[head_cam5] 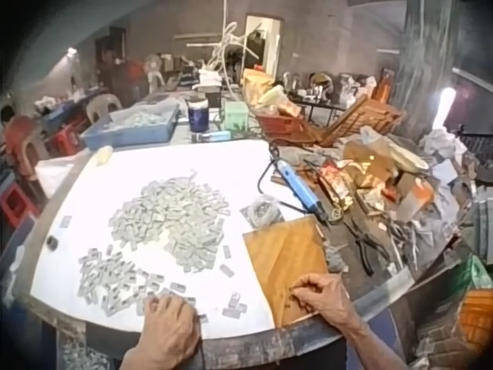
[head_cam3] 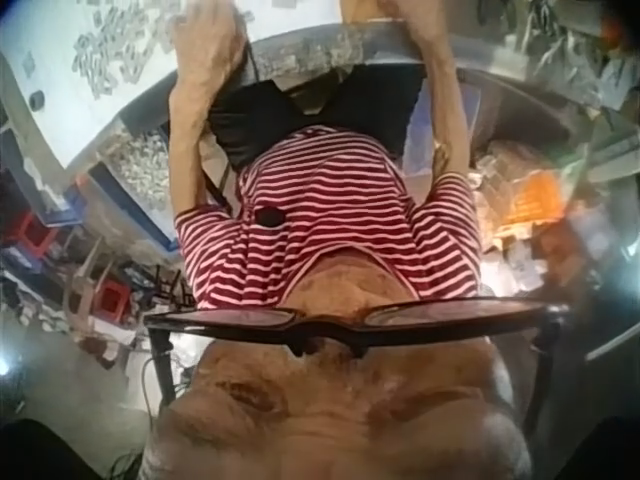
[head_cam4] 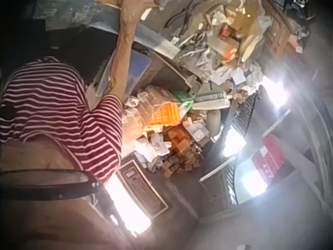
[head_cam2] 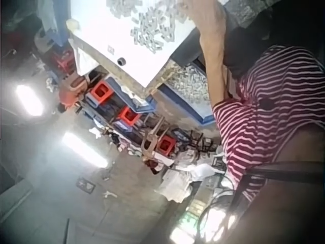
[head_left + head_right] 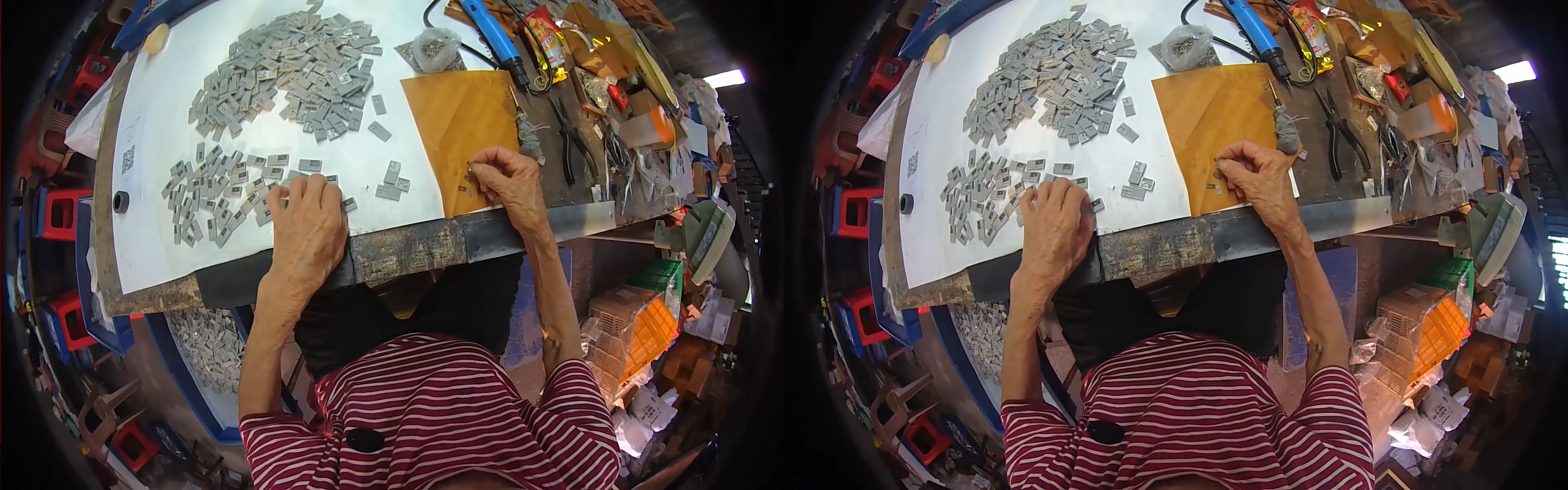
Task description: The person is manually assembling small metal parts on a workbench.
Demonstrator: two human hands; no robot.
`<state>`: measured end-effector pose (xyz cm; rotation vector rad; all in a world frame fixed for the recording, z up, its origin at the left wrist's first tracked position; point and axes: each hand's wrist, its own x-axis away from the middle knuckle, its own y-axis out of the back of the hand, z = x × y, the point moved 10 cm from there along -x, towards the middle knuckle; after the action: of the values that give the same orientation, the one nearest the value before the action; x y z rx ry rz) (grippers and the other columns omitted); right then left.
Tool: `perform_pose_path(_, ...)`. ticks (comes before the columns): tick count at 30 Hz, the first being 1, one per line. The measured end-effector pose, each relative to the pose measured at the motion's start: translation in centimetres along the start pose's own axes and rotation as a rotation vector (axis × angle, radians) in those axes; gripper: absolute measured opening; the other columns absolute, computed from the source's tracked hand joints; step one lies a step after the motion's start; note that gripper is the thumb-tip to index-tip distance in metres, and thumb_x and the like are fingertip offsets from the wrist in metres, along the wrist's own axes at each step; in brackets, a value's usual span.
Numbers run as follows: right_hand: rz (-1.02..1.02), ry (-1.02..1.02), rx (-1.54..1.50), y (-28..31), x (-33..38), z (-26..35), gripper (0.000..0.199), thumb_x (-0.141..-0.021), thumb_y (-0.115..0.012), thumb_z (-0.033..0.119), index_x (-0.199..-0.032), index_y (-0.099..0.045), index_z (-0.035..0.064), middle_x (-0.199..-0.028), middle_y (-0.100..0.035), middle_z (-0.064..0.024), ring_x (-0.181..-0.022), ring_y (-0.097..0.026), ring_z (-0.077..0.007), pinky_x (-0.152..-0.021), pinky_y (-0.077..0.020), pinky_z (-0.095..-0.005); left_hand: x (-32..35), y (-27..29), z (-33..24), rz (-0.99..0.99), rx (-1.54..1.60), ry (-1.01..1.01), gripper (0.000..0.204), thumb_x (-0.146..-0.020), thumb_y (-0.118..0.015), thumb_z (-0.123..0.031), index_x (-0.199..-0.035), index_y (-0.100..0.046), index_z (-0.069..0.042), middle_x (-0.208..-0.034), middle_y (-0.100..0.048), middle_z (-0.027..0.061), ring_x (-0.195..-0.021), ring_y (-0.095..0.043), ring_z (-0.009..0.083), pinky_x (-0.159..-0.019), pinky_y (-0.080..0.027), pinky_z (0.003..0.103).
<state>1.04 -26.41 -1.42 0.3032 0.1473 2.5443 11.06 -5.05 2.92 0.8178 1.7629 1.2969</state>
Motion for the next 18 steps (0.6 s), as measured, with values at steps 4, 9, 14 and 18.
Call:
perform_pose_path(4, 0.005, 0.034, 0.007, 0.0, 0.6, 0.4, 0.007, -0.082, -0.061, 0.008, -0.084, -0.061, 0.0005, -0.061, -0.054, 0.0017, -0.050, -0.046, -0.0031, -0.044, -0.0353, -0.0165, -0.4, 0.5, -0.8, -0.009, 0.013, -0.004, 0.019, -0.068, -0.061, -0.006, -0.085, -0.052, -0.002, -0.088, -0.047, 0.0093, -0.089, -0.046, 0.0252, -0.084, -0.032, 0.043)
perform_pose_path(9, 0.046, 0.055, -0.048, -0.5, 1.4, 0.6, 0.006, -0.081, -0.061, 0.005, -0.084, -0.061, -0.0007, -0.063, -0.055, 0.0007, -0.052, -0.048, -0.0030, -0.045, -0.0359, -0.0163, -1.8, 0.0, -2.5, -0.024, 0.093, -0.042, 0.021, -0.068, -0.060, -0.004, -0.087, -0.051, -0.002, -0.091, -0.046, 0.0116, -0.091, -0.046, 0.0267, -0.083, -0.033, 0.041)
perform_pose_path(14, 0.053, 0.044, -0.070, -0.6, 2.2, 0.5, 0.007, -0.080, -0.061, 0.004, -0.085, -0.061, -0.0013, -0.063, -0.056, 0.0004, -0.052, -0.048, -0.0032, -0.044, -0.0366, -0.0162, -3.1, -0.8, -4.0, -0.053, 0.180, -0.044, 0.023, -0.069, -0.058, -0.001, -0.090, -0.050, -0.002, -0.091, -0.047, 0.0117, -0.091, -0.046, 0.0263, -0.083, -0.034, 0.041)
perform_pose_path(18, 0.039, 0.049, -0.098, -0.4, 2.4, 0.3, 0.007, -0.080, -0.061, 0.005, -0.085, -0.060, -0.0015, -0.059, -0.053, 0.0020, -0.048, -0.046, -0.0015, -0.042, -0.0344, -0.0150, -4.4, -2.0, -4.7, -0.035, 0.124, -0.071, 0.020, -0.071, -0.056, -0.001, -0.090, -0.050, -0.002, -0.089, -0.048, 0.0113, -0.089, -0.047, 0.0262, -0.082, -0.034, 0.041)
